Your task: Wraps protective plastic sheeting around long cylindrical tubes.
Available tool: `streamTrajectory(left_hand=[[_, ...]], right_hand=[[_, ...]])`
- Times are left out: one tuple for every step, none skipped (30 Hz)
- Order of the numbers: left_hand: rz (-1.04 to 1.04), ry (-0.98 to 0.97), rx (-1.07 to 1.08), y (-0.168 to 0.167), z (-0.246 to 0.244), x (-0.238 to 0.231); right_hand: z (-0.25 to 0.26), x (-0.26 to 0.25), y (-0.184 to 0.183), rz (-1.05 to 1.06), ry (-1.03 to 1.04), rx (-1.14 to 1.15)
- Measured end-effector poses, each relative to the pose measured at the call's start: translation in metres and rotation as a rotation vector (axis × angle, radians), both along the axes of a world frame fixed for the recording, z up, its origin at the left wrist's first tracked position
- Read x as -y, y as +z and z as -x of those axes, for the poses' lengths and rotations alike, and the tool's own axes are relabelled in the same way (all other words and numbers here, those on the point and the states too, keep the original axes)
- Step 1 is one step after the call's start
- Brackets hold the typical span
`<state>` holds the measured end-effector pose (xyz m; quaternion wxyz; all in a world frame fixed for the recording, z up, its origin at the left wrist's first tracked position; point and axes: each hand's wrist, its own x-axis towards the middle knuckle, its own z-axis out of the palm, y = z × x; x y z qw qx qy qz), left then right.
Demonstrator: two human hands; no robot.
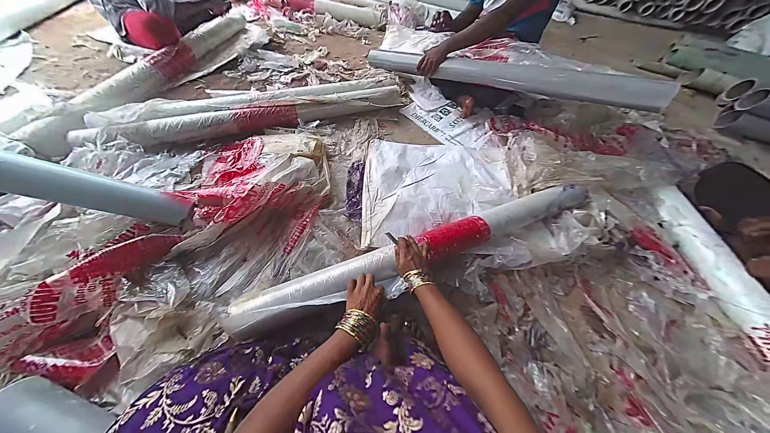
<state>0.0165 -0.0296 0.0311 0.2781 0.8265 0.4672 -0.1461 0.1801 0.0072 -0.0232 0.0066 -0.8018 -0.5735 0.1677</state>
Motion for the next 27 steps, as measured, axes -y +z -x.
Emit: streamTrajectory(left_hand=[[-0.008,0.016,0.023,0.001,0.001,-0.003],[-0.021,0.041,0.063,-0.001,0.003,-0.007],[-0.035,0.054,0.086,-0.005,0.007,-0.010],[-0.045,0.056,0.096,-0.011,0.011,-0.012],[-0.055,0.062,0.113,-0.017,0.015,-0.011],[-0.071,0.073,0.130,-0.022,0.017,-0.010],[-0.086,0.085,0.146,-0.024,0.018,-0.008],[-0.103,0.094,0.167,-0.026,0.019,-0.006],[-0.119,0.096,0.196,-0.029,0.019,-0.003],[-0.147,0.093,0.239,-0.034,0.020,0.000],[-0.173,0.083,0.275,-0.038,0.020,0.002],[-0.168,0.067,0.291,-0.038,0.021,0.001],[-0.145,0.049,0.288,-0.036,0.021,-0.001],[-0.140,0.041,0.286,-0.034,0.022,-0.004],[-0.140,0.045,0.286,-0.030,0.023,-0.008],[-0.171,0.061,0.317,-0.026,0.025,-0.014],[-0.207,0.080,0.358,-0.020,0.029,-0.020],[-0.248,0.093,0.400,-0.014,0.034,-0.027],[-0.283,0.103,0.432,-0.008,0.040,-0.034],[-0.285,0.112,0.439,-0.002,0.045,-0.040],[-0.277,0.116,0.428,0.005,0.048,-0.047],[-0.252,0.107,0.396,0.010,0.049,-0.053],[-0.209,0.085,0.334,0.014,0.051,-0.056],[-0.150,0.058,0.252,0.015,0.051,-0.057],[-0.091,0.036,0.189,0.014,0.050,-0.059],[-0.048,0.029,0.171,0.009,0.051,-0.058],[-0.025,0.044,0.183,0.004,0.051,-0.057]], right_hand=[[-0.001,0.000,-0.002,-0.014,0.001,0.000],[-0.002,0.000,-0.003,-0.027,0.002,-0.005],[-0.003,0.000,-0.004,-0.036,0.002,-0.007],[-0.003,0.000,-0.006,-0.047,0.006,-0.004],[-0.003,0.000,-0.008,-0.059,0.014,-0.004],[-0.002,0.001,-0.009,-0.069,0.021,-0.010],[-0.002,0.001,-0.009,-0.083,0.023,-0.016],[-0.002,0.002,-0.011,-0.098,0.023,-0.017],[-0.003,0.005,-0.013,-0.115,0.027,-0.015],[-0.004,0.008,-0.016,-0.131,0.027,-0.012],[-0.004,0.011,-0.018,-0.154,0.021,-0.011],[-0.005,0.014,-0.017,-0.165,0.009,-0.020],[-0.007,0.016,-0.013,-0.170,-0.009,-0.038],[-0.008,0.017,-0.006,-0.176,-0.036,-0.065],[-0.010,0.018,0.003,-0.190,-0.071,-0.094],[-0.012,0.018,0.009,-0.246,-0.114,-0.120],[-0.014,0.019,0.014,-0.319,-0.156,-0.138],[-0.014,0.021,0.016,-0.392,-0.188,-0.146],[-0.014,0.023,0.016,-0.451,-0.201,-0.153],[-0.013,0.024,0.017,-0.488,-0.191,-0.159],[-0.011,0.023,0.017,-0.514,-0.161,-0.154],[-0.009,0.021,0.017,-0.507,-0.126,-0.140],[-0.004,0.019,0.015,-0.467,-0.092,-0.129],[0.003,0.018,0.015,-0.383,-0.063,-0.125],[0.010,0.016,0.015,-0.281,-0.034,-0.114],[0.015,0.014,0.012,-0.187,-0.005,-0.098],[0.019,0.014,0.007,-0.124,0.019,-0.080]])
